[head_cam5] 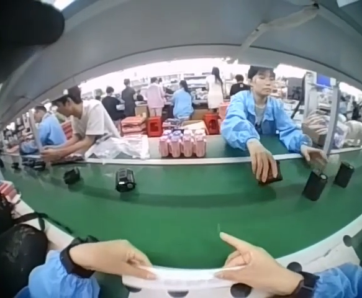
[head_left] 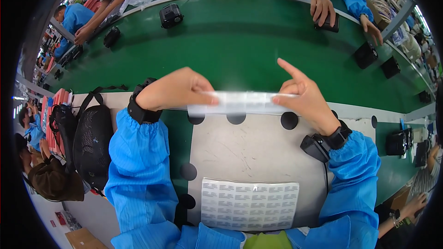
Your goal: The person peels a film from a black electronic device, sets it aside, and folds a sheet of labels. They then repeat the process of peeling film from devices and folding label sheets.
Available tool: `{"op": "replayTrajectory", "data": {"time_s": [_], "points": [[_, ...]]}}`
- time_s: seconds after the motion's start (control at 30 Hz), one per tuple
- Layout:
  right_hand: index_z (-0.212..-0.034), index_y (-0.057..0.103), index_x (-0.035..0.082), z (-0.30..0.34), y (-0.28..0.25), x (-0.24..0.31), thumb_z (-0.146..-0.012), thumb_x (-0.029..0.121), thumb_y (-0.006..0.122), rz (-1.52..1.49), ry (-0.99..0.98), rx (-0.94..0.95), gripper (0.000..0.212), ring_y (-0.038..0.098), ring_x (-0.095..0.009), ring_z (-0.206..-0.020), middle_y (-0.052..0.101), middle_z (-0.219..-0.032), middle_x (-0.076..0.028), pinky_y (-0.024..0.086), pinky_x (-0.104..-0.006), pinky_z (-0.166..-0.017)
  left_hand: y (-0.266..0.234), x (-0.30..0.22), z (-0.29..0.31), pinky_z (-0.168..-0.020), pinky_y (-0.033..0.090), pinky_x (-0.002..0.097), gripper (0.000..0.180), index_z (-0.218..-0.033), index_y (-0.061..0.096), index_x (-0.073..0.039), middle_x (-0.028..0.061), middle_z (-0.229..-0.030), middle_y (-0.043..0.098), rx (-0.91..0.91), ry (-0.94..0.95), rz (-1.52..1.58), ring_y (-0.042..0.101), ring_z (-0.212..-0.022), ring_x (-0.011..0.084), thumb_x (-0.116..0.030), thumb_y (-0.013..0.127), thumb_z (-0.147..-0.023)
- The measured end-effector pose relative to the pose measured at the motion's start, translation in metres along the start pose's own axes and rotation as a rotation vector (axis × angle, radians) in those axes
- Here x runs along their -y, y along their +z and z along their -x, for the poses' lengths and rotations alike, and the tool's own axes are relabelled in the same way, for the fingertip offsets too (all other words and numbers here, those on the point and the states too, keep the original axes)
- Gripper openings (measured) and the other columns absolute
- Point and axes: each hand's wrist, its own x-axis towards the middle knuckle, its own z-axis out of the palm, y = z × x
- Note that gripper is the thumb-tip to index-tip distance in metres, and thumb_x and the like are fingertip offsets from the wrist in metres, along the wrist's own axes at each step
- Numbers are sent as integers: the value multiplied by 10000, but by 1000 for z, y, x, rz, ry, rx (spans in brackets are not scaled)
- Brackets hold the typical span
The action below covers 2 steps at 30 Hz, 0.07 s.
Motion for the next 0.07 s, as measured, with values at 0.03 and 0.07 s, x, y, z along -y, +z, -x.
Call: {"op": "replayTrajectory", "data": {"time_s": [0.03,0.07], "points": [[-1393,268,79,2,-1,1,-688,47,725,7,45,93,841,519,-75,-846,629,-731,-10,328,-242,-903,-1,3,0,-741,453,224,282,-967,668,-32,91,-865,666,82,-9,-39,599,-789,130,-205,726,-752],[-1400,261,99,5,-2,3,-682,59,736,15,90,185,861,525,-73,-870,634,-761,-19,318,-239,-919,-2,6,-1,-776,449,227,306,-992,670,-45,91,-885,666,165,-18,-78,598,-829,133,-232,726,-757]]}}
